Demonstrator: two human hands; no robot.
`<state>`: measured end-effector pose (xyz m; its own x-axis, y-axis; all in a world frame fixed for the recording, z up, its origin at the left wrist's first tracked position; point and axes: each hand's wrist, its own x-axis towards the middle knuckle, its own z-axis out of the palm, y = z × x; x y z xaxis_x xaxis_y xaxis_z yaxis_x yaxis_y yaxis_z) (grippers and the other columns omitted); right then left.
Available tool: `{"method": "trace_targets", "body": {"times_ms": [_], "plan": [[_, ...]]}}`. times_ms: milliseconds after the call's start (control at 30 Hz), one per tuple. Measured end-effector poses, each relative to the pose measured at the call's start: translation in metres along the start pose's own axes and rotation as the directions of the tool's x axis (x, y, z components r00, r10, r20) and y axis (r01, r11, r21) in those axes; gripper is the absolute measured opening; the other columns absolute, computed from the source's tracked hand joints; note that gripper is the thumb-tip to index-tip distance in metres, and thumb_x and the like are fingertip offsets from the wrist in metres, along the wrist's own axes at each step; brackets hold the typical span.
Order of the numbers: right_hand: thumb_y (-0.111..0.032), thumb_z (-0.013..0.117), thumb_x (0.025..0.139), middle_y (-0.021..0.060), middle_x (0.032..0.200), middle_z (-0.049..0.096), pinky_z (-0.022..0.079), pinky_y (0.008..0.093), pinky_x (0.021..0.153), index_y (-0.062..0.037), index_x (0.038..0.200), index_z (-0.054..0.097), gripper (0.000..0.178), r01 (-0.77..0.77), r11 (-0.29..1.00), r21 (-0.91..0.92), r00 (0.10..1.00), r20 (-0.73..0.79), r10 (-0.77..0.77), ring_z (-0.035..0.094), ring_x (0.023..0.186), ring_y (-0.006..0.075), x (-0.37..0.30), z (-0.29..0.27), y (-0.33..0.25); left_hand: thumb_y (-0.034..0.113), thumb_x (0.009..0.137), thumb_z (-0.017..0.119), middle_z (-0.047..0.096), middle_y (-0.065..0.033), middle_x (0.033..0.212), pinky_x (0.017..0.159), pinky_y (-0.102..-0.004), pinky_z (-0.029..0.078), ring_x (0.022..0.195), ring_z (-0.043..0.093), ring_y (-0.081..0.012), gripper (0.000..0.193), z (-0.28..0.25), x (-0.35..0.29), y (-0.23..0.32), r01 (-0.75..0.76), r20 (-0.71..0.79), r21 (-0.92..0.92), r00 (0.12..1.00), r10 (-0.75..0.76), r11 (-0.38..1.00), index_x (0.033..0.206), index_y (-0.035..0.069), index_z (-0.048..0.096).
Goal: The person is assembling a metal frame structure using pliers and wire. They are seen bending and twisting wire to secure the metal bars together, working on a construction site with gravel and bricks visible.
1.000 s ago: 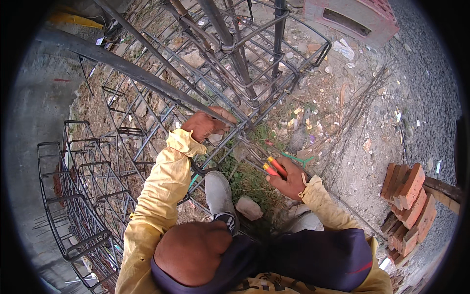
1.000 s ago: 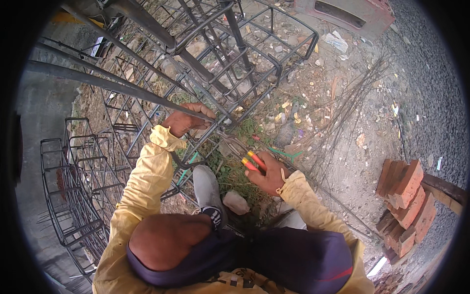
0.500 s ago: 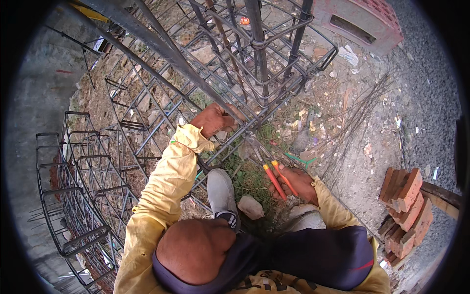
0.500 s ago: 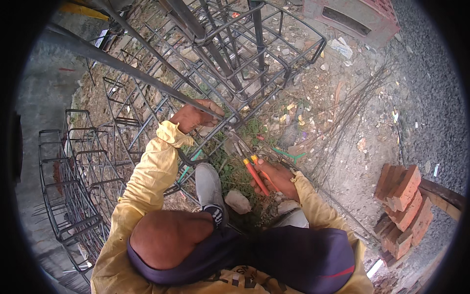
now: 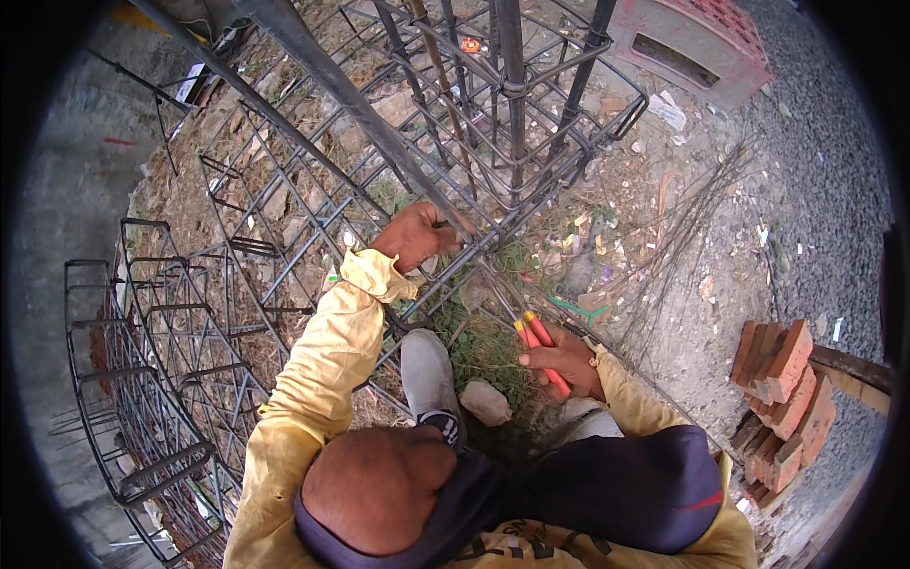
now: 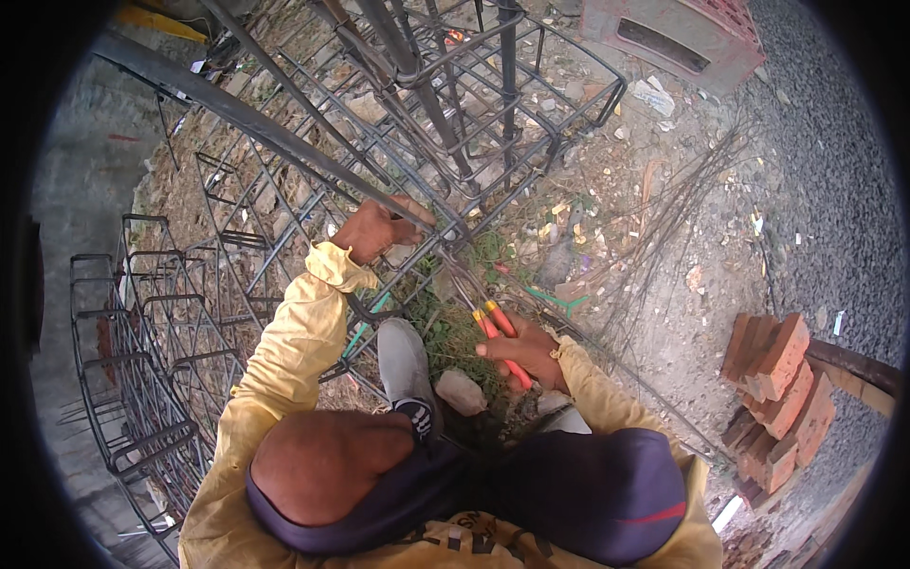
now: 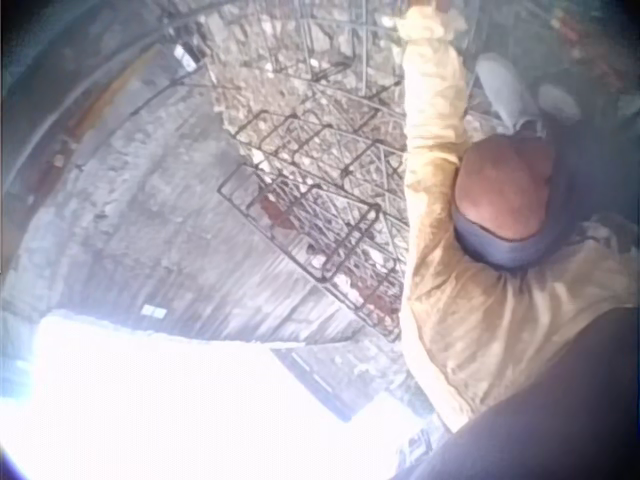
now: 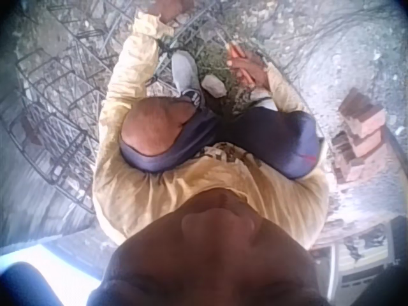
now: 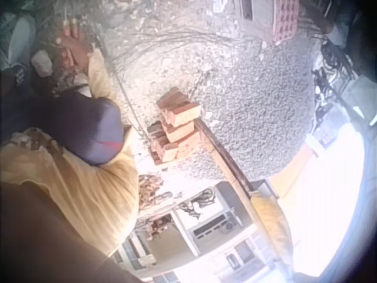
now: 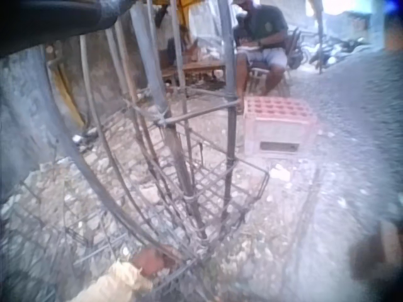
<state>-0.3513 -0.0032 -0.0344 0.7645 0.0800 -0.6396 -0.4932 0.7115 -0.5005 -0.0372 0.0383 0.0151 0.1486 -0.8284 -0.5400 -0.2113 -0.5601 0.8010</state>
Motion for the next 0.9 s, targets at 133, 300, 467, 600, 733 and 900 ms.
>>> {"method": "trace_targets", "body": {"times_ms": [133,300,467,600,733,900], "plan": [[-0.029,0.063,0.094,0.0154,0.091,0.062,0.050,0.0386,0.057,-0.0010,0.113,0.052,0.036,0.253,0.522,-0.815,0.681,-0.233,-0.695,0.064,0.064,0.0286,-0.004,0.007,0.015,0.008,0.089,0.064,0.065,-0.0067,0.104,0.084,-0.0315,0.051,0.097,0.062,-0.0151,0.032,0.018,-0.018,-0.011,-0.198,-0.319,0.066,0.925,0.209,0.978,0.121,0.002,0.061],[-0.040,0.055,0.098,0.0189,0.088,0.063,0.051,0.0425,0.077,-0.0008,0.123,0.053,0.046,0.151,0.600,-0.785,0.779,-0.279,-0.561,0.065,0.087,0.0354,-0.019,0.013,0.012,0.024,0.093,0.068,0.065,-0.0087,0.105,0.081,-0.0334,0.049,0.092,0.061,-0.0171,0.032,0.047,-0.085,-0.002,-0.237,-0.463,-0.055,0.867,0.186,0.970,0.113,0.000,0.062],[-0.060,0.038,0.098,0.0048,0.078,0.057,0.045,0.0330,0.055,-0.0042,0.117,0.057,0.062,-0.069,0.933,0.354,0.954,0.296,-0.042,0.055,0.061,0.0176,0.006,-0.028,0.039,0.050,0.095,0.058,0.062,-0.0099,0.116,0.089,-0.0350,0.049,0.105,0.060,-0.0196,0.055,0.067,-0.087,-0.017,0.307,0.497,-0.129,0.843,-0.207,0.943,0.123,0.003,0.058],[-0.070,0.027,0.096,0.0068,0.080,0.062,0.042,0.0275,0.048,-0.0080,0.125,0.055,0.074,-0.198,0.829,0.524,0.952,0.305,0.034,0.050,0.049,0.0143,-0.001,-0.009,0.017,0.046,0.099,0.052,0.056,-0.0151,0.129,0.098,-0.0446,0.048,0.113,0.059,-0.0297,0.056,0.122,-0.041,-0.065,0.306,0.403,-0.705,0.915,0.007,0.640,0.140,0.008,0.047],[-0.068,0.029,0.097,0.0085,0.079,0.064,0.043,0.0262,0.048,-0.0117,0.133,0.050,0.070,-0.040,0.990,0.133,0.998,-0.047,0.047,0.050,0.047,0.0143,0.001,-0.016,0.007,0.045,0.097,0.054,0.054,-0.0159,0.132,0.102,-0.0522,0.046,0.119,0.057,-0.0338,0.053,0.152,-0.012,-0.065,0.245,0.286,-0.913,0.955,0.083,0.326,0.138,0.011,0.047],[-0.068,0.033,0.096,0.0038,0.067,0.058,0.039,0.0232,0.040,-0.0177,0.133,0.048,0.064,-0.094,0.970,0.222,0.993,0.096,0.075,0.045,0.040,0.0119,-0.005,-0.019,0.007,0.045,0.097,0.056,0.060,-0.0124,0.124,0.100,-0.0523,0.048,0.116,0.059,-0.0312,0.048,0.153,-0.014,-0.070,0.184,0.223,-0.957,0.961,0.162,0.226,0.131,0.011,0.052]]}}
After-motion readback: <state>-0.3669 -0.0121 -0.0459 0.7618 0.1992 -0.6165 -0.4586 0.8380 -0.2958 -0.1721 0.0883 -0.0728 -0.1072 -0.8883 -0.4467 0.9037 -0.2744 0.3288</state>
